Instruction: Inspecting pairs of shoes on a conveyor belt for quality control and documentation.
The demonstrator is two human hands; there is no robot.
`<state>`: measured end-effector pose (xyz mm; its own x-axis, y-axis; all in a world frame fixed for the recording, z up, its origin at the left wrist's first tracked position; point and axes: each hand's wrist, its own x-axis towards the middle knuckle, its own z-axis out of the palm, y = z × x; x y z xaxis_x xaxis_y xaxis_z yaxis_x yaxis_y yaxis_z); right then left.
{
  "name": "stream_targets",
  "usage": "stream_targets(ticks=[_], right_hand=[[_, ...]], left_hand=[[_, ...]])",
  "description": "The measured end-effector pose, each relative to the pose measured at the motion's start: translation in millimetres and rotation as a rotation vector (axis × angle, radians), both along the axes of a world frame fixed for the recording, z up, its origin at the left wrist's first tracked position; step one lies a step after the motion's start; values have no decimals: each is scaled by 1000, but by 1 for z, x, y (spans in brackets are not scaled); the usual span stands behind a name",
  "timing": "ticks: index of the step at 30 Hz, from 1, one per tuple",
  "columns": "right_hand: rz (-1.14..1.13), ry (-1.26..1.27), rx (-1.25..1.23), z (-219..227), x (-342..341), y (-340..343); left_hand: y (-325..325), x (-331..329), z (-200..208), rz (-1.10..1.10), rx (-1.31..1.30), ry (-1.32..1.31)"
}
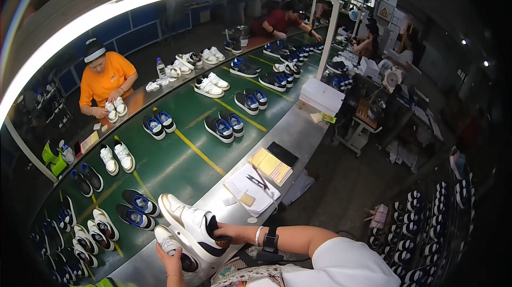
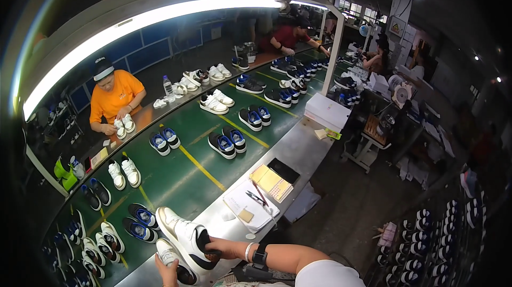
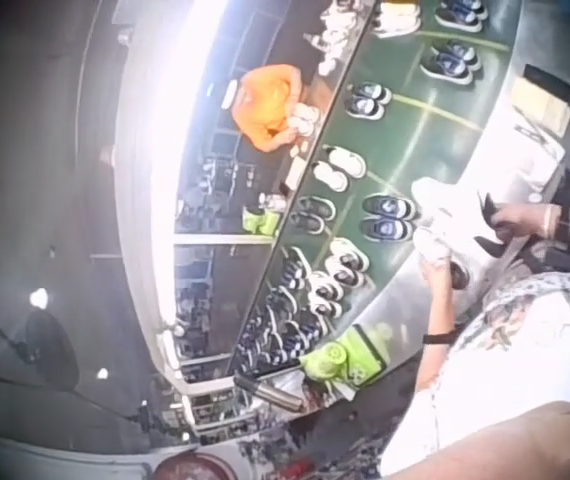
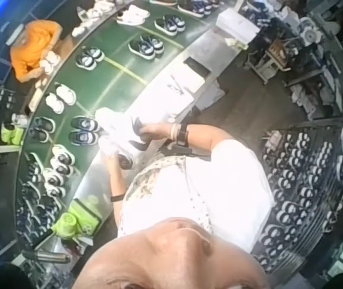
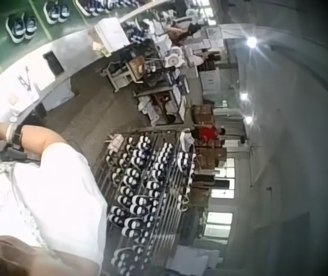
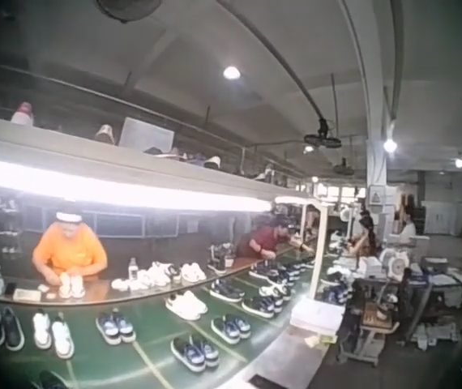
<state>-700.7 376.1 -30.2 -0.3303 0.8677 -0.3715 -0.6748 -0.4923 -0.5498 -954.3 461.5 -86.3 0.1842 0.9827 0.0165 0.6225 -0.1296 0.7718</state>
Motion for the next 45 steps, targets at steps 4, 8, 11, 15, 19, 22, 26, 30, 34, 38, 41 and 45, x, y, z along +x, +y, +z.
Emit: stream_targets(ticks=[4, 8, 11, 15, 19, 22, 26, 30, 34, 38, 41, 45], right_hand=[[-18, -29, -2, -19, -6, -2], [-125, -55, -108, -17, -12, -10], [-127, -5, -90, -15, -18, -11], [-115, -45, -178, -18, -27, -7], [-164, -11, -187, -10, -42, 0], [-154, 45, -104, -6, -41, 2], [-123, 125, -105, 7, -39, 7], [-124, 161, -152, 9, -46, 11], [-86, 194, -171, 20, -46, 8], [-97, -61, 8, 33, -45, 2], [-159, 21, 298, 71, -38, 3], [-43, 146, 312, 54, -47, 11]], left_hand=[[-7, -35, -50, 304, -259, -40], [-17, -37, -38, 249, -402, -384], [-20, -57, -56, 236, -446, -480], [-13, -54, -15, 199, -650, -634], [-28, -47, 34, 126, -898, -1233], [-25, -34, 40, 3, -1062, -1520], [-26, -20, 68, -36, -1059, -1499], [-28, -21, 79, -44, -1038, -1464], [-31, -20, 94, -20, -1030, -1415], [-27, -28, 93, -100, -936, -1504], [-29, -44, 113, -296, -739, -1512], [-26, -44, 110, -315, -874, -1581]])
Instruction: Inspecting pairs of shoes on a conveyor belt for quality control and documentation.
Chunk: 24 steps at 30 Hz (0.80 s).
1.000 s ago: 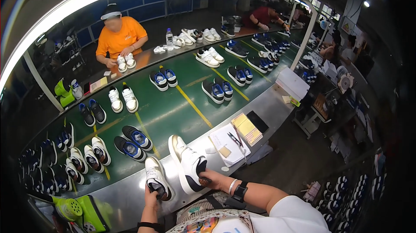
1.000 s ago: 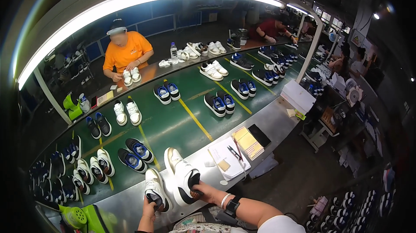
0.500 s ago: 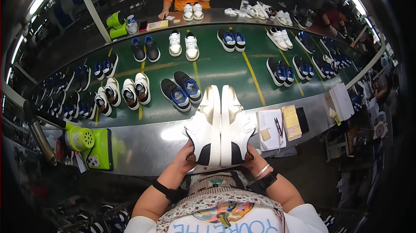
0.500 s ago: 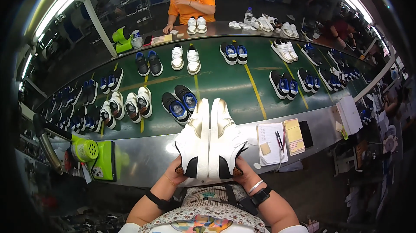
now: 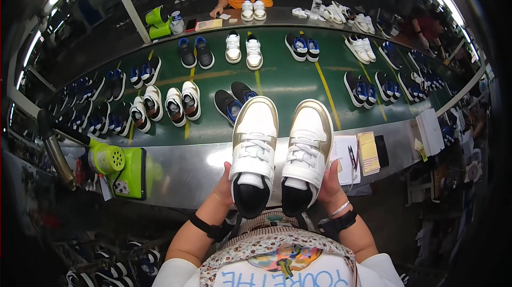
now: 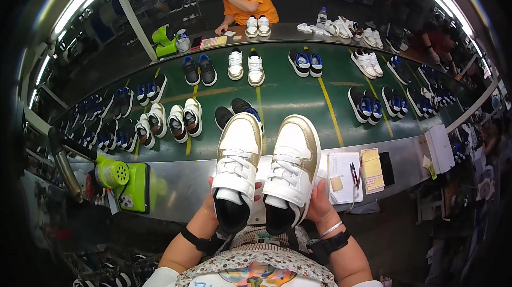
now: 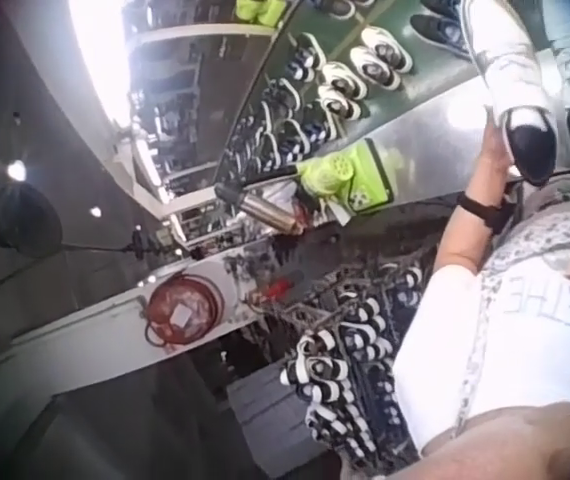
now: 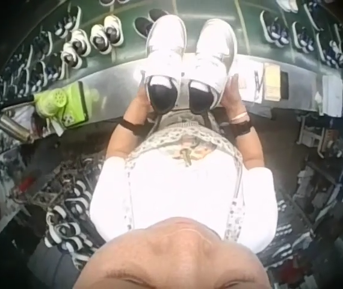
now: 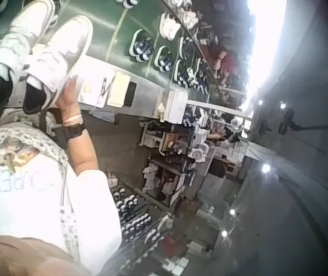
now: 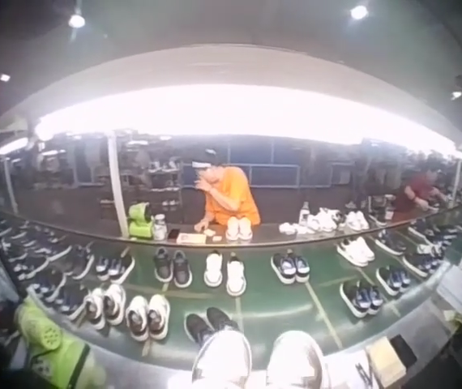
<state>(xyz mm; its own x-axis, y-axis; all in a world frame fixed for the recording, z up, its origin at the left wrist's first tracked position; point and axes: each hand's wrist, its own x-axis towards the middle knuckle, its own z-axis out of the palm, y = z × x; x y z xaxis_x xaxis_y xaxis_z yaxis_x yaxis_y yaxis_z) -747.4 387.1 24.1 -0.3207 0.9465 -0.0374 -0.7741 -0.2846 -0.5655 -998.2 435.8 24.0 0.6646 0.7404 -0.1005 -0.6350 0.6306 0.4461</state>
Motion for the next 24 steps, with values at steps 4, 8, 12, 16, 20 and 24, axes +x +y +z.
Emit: stream_targets(ticks=[4, 8, 12, 16, 20, 24], right_hand=[[83, -110, -139, -13, 2, 2], [65, -523, -157, -8, 17, 0], [34, -955, -63, 7, 6, 7], [40, -1053, -13, 12, -7, 12], [0, -1111, -89, 11, -19, 12], [54, -275, -405, -6, -27, 22]], left_hand=[[2, -10, 2, -39, -83, 216], [12, -26, 20, -90, 111, 551], [15, -29, 27, -120, 352, 725], [18, -36, 19, -126, 379, 885], [17, -43, 16, -92, 393, 909], [22, -51, 12, -39, -115, 366]])
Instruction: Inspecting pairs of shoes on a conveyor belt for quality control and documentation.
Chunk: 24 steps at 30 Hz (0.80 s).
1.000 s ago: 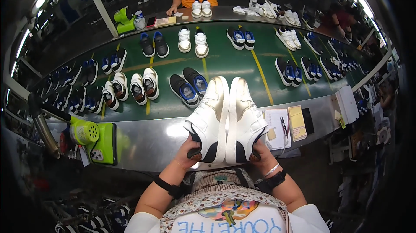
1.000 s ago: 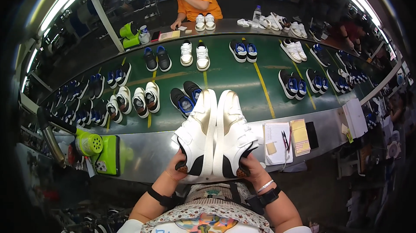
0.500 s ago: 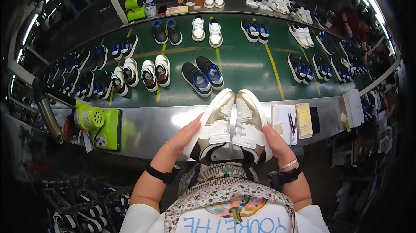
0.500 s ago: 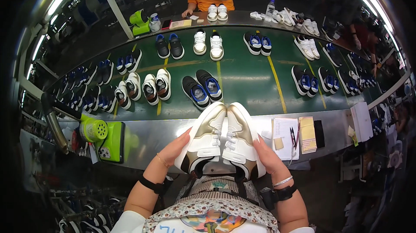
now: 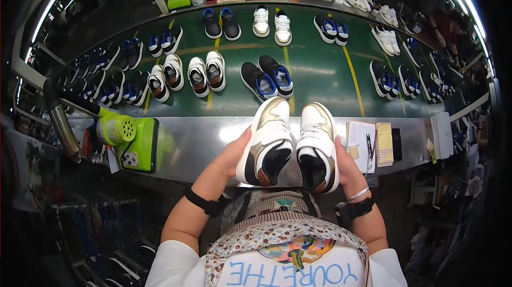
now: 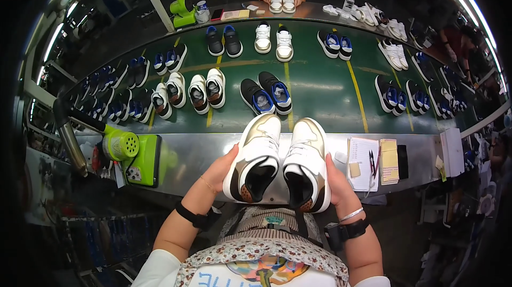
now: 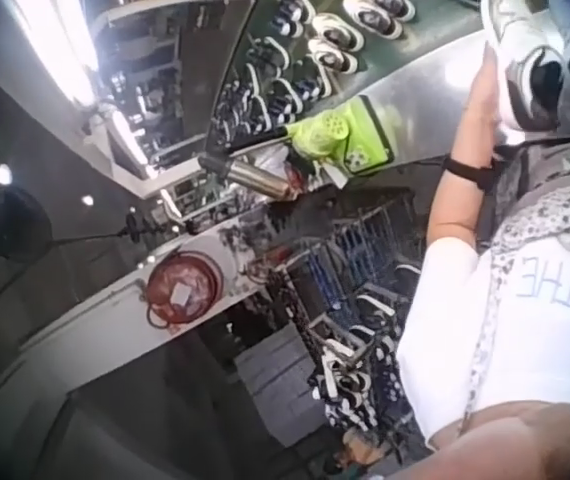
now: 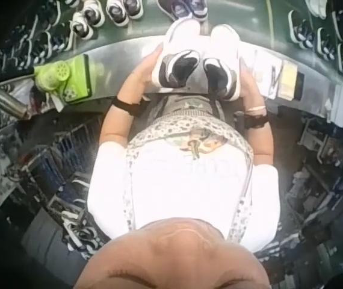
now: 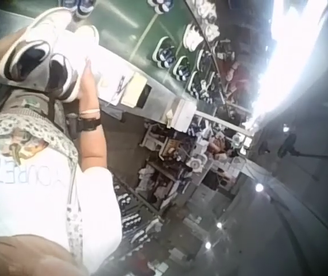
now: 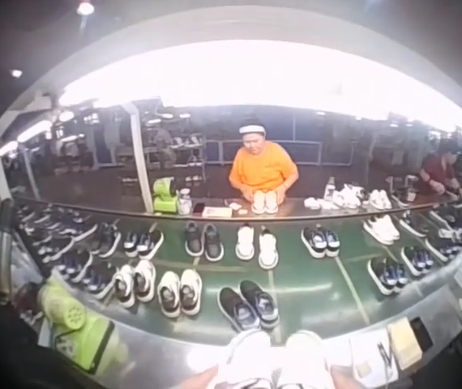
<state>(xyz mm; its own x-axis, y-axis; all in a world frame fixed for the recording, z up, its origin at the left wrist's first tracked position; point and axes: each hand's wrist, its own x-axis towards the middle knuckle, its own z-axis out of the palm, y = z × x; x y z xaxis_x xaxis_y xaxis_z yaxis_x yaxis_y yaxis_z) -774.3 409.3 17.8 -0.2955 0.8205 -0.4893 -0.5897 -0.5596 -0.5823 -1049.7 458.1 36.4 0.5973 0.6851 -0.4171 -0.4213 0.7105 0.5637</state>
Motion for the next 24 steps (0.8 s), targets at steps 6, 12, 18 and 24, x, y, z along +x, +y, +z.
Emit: stream_targets(ticks=[6, 12, 18, 24], right_hand=[[-300, 386, -304, -16, -49, 6], [-341, 418, -302, -18, -84, 11], [-378, 433, -289, -21, -99, 13], [-419, 373, -312, -32, -105, 12]], left_hand=[[-2, 4, -31, 268, -462, -254], [4, 2, -58, 322, -440, -209], [10, -7, -63, 225, -454, -373], [12, -10, -61, 178, -451, -376]])
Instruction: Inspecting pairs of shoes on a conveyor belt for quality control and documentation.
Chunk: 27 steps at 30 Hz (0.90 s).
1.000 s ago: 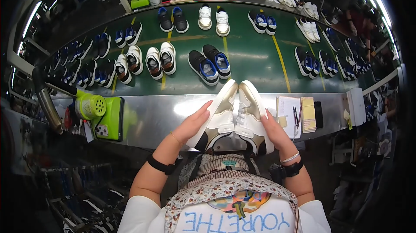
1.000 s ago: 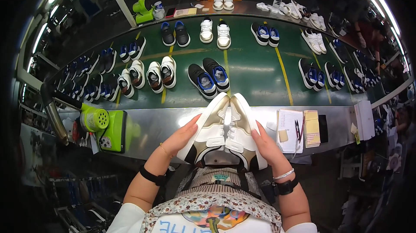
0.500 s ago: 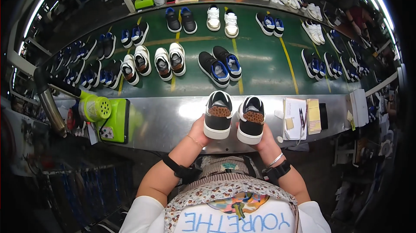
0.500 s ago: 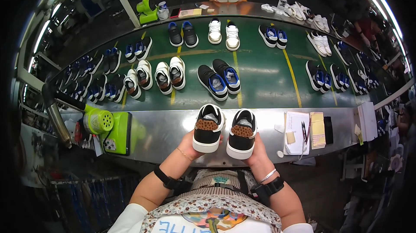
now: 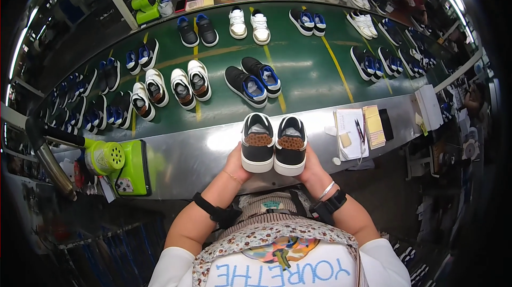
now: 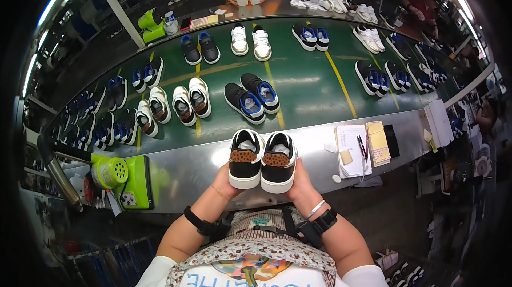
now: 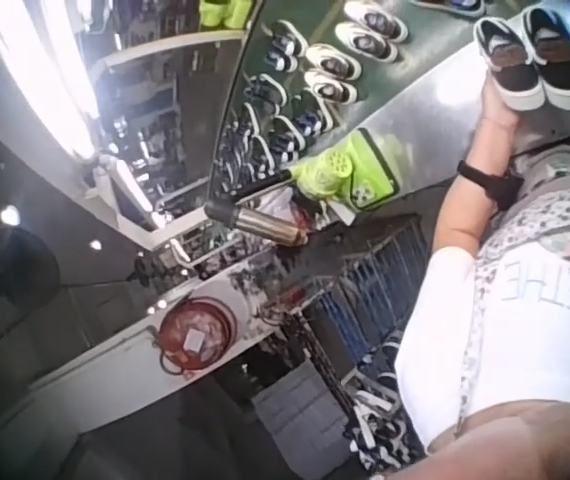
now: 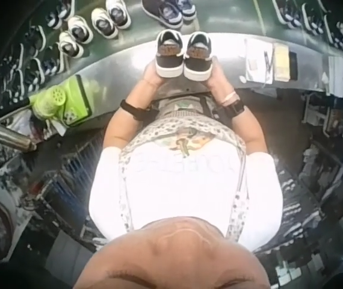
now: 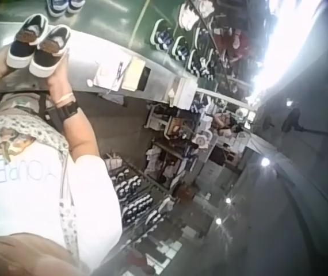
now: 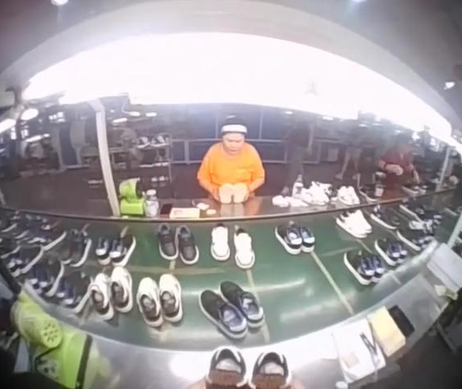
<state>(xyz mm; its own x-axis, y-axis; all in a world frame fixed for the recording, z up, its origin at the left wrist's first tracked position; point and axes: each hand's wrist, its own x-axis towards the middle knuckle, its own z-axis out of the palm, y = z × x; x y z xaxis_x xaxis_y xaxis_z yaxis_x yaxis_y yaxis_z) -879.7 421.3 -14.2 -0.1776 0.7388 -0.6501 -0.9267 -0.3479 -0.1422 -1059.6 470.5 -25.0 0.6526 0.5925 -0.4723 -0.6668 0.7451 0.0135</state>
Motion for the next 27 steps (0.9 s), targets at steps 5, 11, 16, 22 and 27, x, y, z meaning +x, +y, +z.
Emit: stream_targets(ticks=[5, 11, 16, 22, 27], right_hand=[[-19, -23, -21, 0, -4, -2], [-49, -54, -25, -33, 2, -4], [-42, -59, -17, 3, -2, -11], [40, 84, 243, -2, 15, -16], [66, 92, 308, 4, 32, -14]], left_hand=[[5, -19, -24, -53, 147, 265], [-4, -18, 18, 191, 1752, 1570], [-8, 19, 55, 124, 2146, 1263], [5, 39, 61, -228, 1814, 928], [9, 63, 73, -371, 2013, 941]])
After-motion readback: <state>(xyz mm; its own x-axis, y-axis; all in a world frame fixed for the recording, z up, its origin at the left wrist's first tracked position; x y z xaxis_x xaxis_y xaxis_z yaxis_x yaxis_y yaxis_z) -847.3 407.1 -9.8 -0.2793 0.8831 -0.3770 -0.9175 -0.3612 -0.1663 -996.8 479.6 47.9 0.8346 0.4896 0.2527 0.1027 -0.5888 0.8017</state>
